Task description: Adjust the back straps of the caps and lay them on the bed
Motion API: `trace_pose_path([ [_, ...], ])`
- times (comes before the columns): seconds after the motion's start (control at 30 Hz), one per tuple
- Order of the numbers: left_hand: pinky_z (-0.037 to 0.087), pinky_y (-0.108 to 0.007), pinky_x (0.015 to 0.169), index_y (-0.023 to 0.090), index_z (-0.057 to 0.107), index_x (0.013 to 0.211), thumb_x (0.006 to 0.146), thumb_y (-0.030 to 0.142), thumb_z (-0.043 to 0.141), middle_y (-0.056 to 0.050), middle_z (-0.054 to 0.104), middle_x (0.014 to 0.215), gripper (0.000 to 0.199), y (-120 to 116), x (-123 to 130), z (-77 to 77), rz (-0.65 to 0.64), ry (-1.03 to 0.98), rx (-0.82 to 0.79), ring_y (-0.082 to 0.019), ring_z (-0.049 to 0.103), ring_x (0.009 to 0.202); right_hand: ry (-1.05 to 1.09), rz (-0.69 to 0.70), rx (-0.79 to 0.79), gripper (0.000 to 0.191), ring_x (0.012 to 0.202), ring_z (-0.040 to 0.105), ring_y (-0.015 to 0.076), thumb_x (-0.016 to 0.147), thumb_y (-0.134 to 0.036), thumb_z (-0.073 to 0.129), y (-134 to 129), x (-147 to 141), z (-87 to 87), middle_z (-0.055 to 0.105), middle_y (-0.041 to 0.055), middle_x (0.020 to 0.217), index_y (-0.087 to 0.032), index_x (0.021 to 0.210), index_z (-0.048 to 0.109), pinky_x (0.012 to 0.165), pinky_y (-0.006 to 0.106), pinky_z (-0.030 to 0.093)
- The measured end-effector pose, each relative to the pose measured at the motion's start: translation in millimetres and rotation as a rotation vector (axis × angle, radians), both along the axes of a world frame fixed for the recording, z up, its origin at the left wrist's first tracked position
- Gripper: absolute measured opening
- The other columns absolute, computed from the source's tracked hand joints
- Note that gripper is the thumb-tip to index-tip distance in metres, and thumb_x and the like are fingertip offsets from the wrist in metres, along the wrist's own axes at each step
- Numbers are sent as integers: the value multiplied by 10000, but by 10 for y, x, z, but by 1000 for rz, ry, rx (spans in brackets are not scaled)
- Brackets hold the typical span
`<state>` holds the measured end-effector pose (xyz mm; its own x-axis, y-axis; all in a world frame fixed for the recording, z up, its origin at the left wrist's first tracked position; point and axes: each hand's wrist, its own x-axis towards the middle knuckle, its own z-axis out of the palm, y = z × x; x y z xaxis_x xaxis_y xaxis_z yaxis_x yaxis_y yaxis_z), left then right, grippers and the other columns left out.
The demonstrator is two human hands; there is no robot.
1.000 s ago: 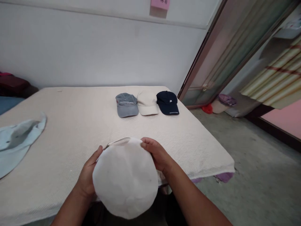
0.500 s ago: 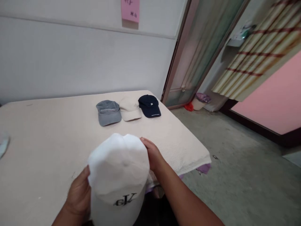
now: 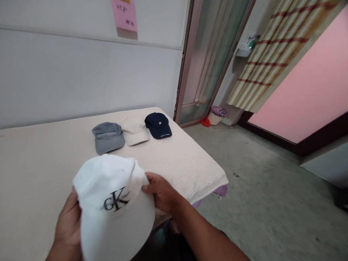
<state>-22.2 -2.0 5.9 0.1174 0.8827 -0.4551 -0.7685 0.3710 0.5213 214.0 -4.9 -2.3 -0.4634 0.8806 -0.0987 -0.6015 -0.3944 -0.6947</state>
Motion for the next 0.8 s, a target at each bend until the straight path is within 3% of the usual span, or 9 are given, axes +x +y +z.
trace_pose_path([
  [0.1, 541, -308, 843, 223, 639, 1141, 898, 261, 433, -66, 746, 975, 320, 13, 299, 21, 8, -60, 24, -216, 683, 935, -78, -234, 55, 451, 722, 636, 192, 646, -274, 742, 170, 364, -12, 693, 69, 918, -166, 1063, 609, 705, 339, 494],
  [0.27, 515, -353, 904, 111, 689, 999, 856, 207, 502, -174, 640, 1196, 254, -88, 607, 41, -226, 28, -58, -268, 558, 1158, -127, -580, 142, 461, 847, 654, 211, 643, -256, 733, 440, 1081, -126, 690, 79, 1032, -183, 1079, 603, 798, 360, 498],
  [0.47, 580, -295, 728, 100, 688, 933, 842, 91, 487, -163, 688, 1076, 220, -152, 578, 16, -183, 208, -34, -211, 681, 913, -370, -762, -14, 428, 695, 662, 226, 585, -218, 723, 504, 1774, -468, 720, 101, 863, -132, 997, 642, 676, 363, 517],
  [0.6, 583, -261, 659, 109, 686, 899, 831, 70, 503, -136, 707, 1004, 199, -167, 553, -2, -185, 222, -54, -183, 693, 815, -427, -862, -39, 369, 693, 655, 214, 585, -217, 713, 492, 1967, -590, 720, 82, 851, -163, 945, 658, 653, 339, 513],
  [0.8, 573, -226, 601, 123, 682, 849, 827, 61, 515, -99, 715, 931, 179, -169, 532, -40, -185, 236, -84, -153, 687, 735, -540, -1052, -60, 410, 624, 605, 163, 534, -227, 716, 592, 2029, -666, 685, 44, 732, -130, 926, 645, 619, 295, 483],
])
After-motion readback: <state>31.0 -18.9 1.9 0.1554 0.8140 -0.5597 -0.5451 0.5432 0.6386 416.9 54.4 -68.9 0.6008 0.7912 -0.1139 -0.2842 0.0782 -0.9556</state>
